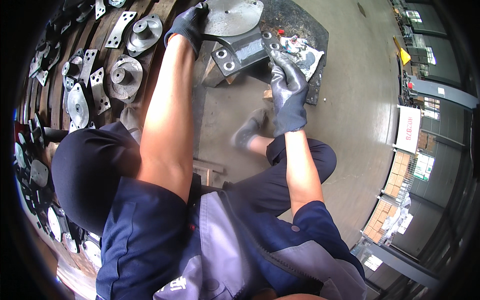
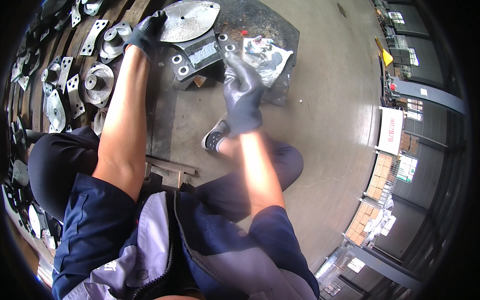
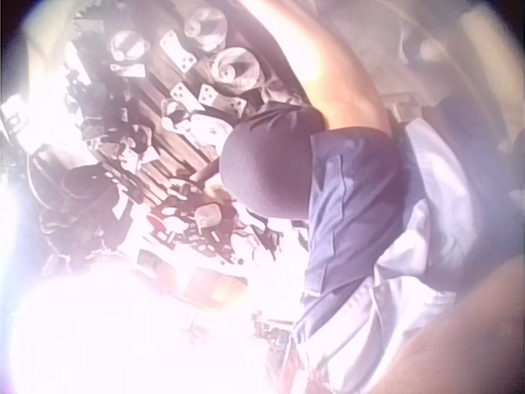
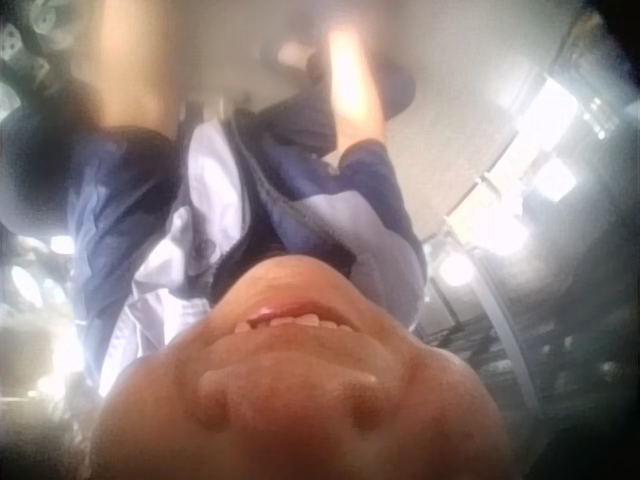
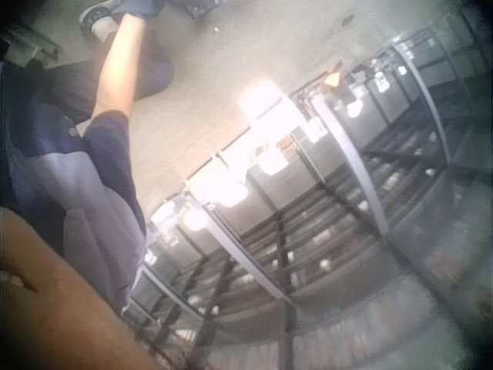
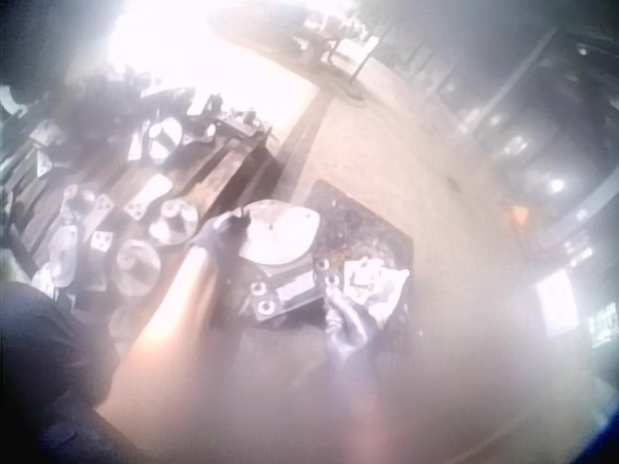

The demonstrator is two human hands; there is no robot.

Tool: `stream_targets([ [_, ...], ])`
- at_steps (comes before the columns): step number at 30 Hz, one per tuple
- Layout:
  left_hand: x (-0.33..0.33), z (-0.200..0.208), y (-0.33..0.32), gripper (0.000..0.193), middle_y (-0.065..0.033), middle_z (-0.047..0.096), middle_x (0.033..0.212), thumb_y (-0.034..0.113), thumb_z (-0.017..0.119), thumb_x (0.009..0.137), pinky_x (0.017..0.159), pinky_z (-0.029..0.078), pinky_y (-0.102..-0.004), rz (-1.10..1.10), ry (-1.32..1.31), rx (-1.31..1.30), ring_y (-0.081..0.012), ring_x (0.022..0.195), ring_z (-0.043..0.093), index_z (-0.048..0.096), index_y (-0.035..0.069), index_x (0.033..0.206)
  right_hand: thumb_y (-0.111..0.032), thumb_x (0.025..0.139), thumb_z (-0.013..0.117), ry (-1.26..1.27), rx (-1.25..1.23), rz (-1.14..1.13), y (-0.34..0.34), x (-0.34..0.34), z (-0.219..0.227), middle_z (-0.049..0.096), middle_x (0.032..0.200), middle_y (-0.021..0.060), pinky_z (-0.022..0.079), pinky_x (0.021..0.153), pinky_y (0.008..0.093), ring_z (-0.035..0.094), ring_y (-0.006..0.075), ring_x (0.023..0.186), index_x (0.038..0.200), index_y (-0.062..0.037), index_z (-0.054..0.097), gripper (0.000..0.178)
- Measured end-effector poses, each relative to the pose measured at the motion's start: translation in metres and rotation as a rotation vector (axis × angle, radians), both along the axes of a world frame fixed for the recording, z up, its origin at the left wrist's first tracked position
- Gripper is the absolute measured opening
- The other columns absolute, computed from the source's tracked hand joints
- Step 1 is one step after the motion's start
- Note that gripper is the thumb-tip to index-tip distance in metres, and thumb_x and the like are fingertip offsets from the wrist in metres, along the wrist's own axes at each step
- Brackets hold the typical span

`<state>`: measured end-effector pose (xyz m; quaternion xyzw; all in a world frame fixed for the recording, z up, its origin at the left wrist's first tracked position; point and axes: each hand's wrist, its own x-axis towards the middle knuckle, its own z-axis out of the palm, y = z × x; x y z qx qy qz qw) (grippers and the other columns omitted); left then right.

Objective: The person sits on the floor and repeatedly picks up metal parts from a wooden pallet, scrapes them with a handheld tool, and places them back. The person handles multiple similar metal components one at a time throughout the clip.

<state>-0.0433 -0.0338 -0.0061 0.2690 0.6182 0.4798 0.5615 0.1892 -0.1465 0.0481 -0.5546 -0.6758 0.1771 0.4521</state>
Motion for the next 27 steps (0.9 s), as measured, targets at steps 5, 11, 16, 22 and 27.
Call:
stream_targets([
  [5,0.002,-0.012,0.011,0.029,-0.0055,0.066,0.105,0.027,0.063,0.089,0.079,0.047,-0.0327,0.18,-0.37,-0.093,-0.0209,0.093,0.06,0.064,0.011,0.112,0.006,0.079,0.061,-0.043,-0.003,0.018,-0.003,0.001,-0.003,0.068,0.094,0.016,0.051,0.082,0.0302,0.066,0.0241,0.091,0.097,0.001,0.068,0.02],
  [11,0.002,-0.002,0.006,0.03,-0.0082,0.066,0.101,0.029,0.065,0.088,0.076,0.047,-0.0326,0.17,-0.312,-0.078,-0.0184,0.087,0.06,0.064,0.005,0.107,0.006,0.079,0.059,-0.043,0.039,0.037,-0.007,-0.007,-0.007,0.068,0.094,0.0165,0.051,0.079,0.0299,0.066,0.0243,0.09,0.099,0.0017,0.067,0.021],
  [16,0.001,0.009,0.004,0.03,-0.0089,0.066,0.099,0.029,0.065,0.088,0.075,0.046,-0.0313,0.107,-0.022,-0.102,-0.0166,0.085,0.06,0.064,0.003,0.104,0.009,0.078,0.056,-0.082,0.086,0.077,-0.012,-0.014,-0.004,0.067,0.09,0.0168,0.051,0.073,0.0301,0.065,0.0237,0.082,0.098,0.0023,0.067,0.024],
  [22,0.044,0.087,0.006,0.031,-0.0099,0.067,0.099,0.029,0.064,0.088,0.075,0.045,-0.0288,0.335,0.19,-0.495,-0.0146,0.085,0.059,0.064,0.001,0.103,0.012,0.074,0.054,-0.132,0.102,0.133,-0.017,-0.023,0.005,0.065,0.08,0.0176,0.049,0.063,0.0299,0.064,0.0236,0.072,0.096,0.002,0.067,0.027],
  [27,-0.007,0.024,-0.017,0.032,-0.0101,0.067,0.099,0.029,0.065,0.088,0.076,0.045,-0.0286,0.048,-0.519,-0.034,-0.0141,0.085,0.059,0.063,0.001,0.103,0.002,0.073,0.059,-0.234,0.148,0.132,-0.018,-0.026,0.001,0.064,0.079,0.0186,0.048,0.061,0.038,0.062,0.0339,0.069,0.086,-0.0008,0.067,0.015],
])
